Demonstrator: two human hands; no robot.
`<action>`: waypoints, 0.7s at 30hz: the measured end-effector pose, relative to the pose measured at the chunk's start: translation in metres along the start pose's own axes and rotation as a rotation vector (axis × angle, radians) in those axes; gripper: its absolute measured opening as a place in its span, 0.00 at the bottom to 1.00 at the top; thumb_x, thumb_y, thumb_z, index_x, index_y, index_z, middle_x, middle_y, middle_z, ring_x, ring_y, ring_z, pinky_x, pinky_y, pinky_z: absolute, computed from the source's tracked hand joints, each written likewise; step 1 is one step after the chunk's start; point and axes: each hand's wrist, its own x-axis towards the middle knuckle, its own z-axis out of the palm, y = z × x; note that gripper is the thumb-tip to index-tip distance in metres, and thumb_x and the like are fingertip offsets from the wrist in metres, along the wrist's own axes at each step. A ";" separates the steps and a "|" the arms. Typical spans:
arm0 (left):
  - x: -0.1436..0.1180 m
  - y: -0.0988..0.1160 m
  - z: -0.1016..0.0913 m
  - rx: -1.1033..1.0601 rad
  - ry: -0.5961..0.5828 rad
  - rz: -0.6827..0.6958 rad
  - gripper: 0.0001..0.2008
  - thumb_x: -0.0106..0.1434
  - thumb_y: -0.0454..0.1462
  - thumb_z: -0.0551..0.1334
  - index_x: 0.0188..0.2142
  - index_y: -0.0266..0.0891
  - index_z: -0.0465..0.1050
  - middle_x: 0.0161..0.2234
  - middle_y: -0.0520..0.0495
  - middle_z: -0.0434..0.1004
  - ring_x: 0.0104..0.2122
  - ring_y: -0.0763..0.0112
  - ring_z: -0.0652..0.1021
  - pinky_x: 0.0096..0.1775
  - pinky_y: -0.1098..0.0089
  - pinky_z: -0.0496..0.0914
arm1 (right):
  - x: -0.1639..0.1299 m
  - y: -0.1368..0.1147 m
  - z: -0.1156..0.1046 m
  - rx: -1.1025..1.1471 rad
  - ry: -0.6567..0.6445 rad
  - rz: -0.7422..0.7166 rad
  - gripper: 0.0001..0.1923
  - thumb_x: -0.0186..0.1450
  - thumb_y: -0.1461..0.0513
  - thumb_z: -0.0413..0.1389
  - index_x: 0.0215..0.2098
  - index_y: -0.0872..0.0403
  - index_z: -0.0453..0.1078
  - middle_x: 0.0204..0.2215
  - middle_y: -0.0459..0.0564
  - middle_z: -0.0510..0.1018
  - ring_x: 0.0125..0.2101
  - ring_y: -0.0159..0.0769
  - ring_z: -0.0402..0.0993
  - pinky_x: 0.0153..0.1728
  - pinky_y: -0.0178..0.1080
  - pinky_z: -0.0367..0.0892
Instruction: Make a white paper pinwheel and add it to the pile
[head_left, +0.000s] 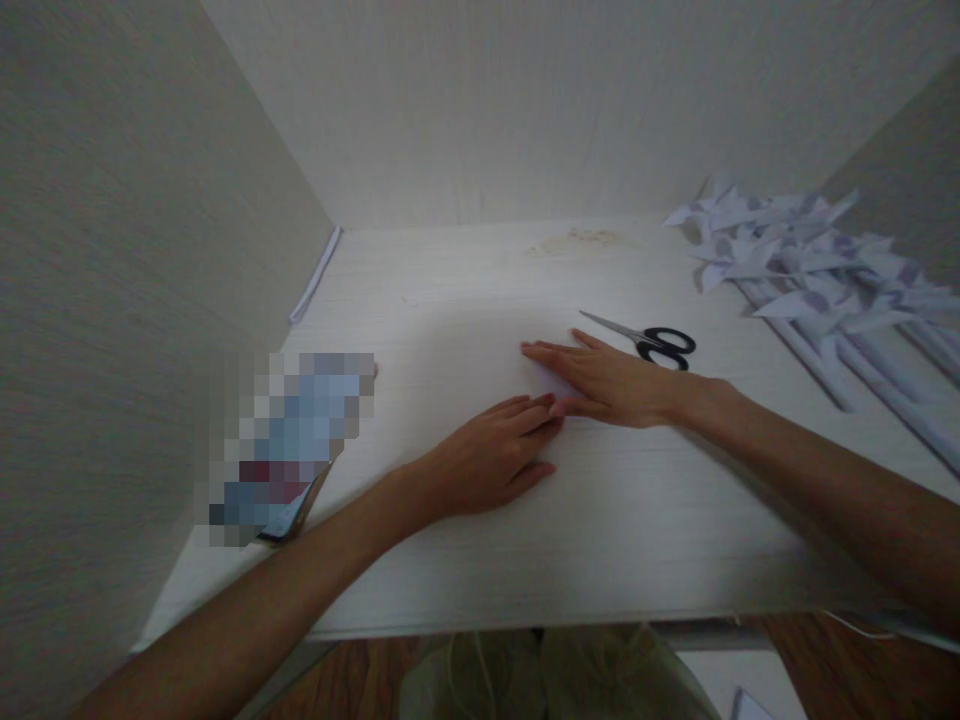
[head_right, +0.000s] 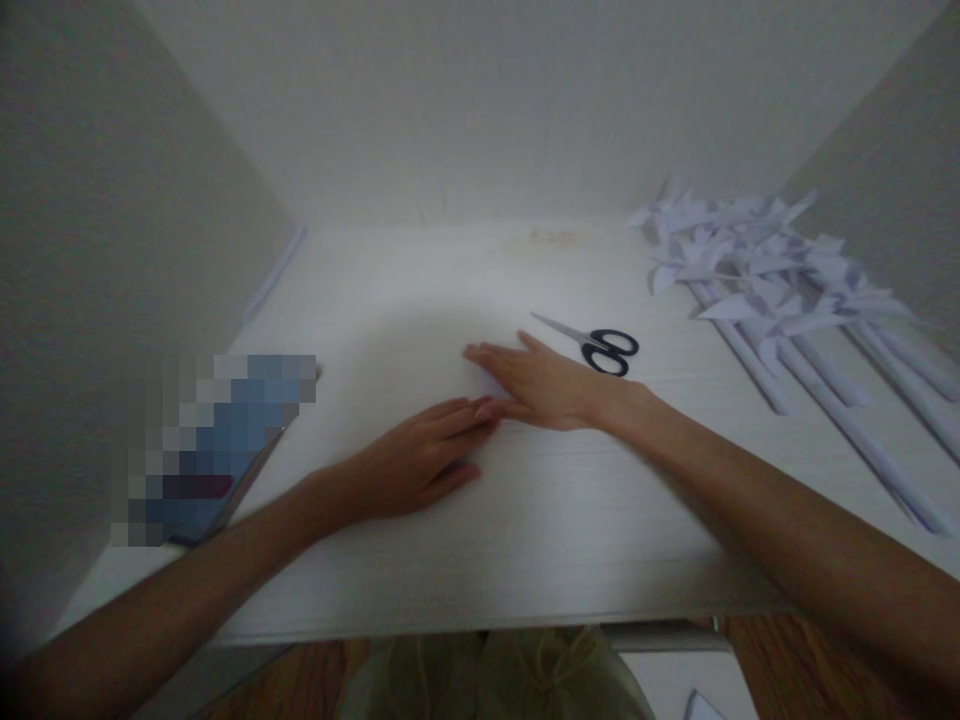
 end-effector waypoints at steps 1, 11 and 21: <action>0.000 0.000 0.000 0.005 0.004 0.002 0.21 0.61 0.39 0.49 0.50 0.27 0.60 0.52 0.33 0.62 0.54 0.60 0.63 0.54 0.59 0.59 | 0.001 0.001 0.001 -0.005 0.001 -0.007 0.32 0.64 0.51 0.40 0.61 0.57 0.39 0.59 0.60 0.53 0.57 0.44 0.52 0.54 0.55 0.45; -0.001 -0.002 -0.001 0.074 -0.025 0.020 0.23 0.61 0.40 0.50 0.52 0.25 0.58 0.53 0.32 0.60 0.53 0.57 0.62 0.52 0.59 0.60 | 0.016 0.015 0.008 -0.036 -0.028 -0.163 0.33 0.64 0.50 0.39 0.62 0.56 0.36 0.61 0.57 0.46 0.60 0.41 0.43 0.56 0.54 0.37; -0.002 -0.001 -0.002 0.068 -0.012 -0.003 0.21 0.61 0.40 0.49 0.52 0.31 0.58 0.54 0.35 0.59 0.53 0.59 0.62 0.50 0.57 0.61 | 0.013 0.015 0.011 -0.073 -0.015 -0.150 0.33 0.64 0.51 0.38 0.62 0.60 0.37 0.61 0.61 0.44 0.60 0.42 0.41 0.56 0.54 0.38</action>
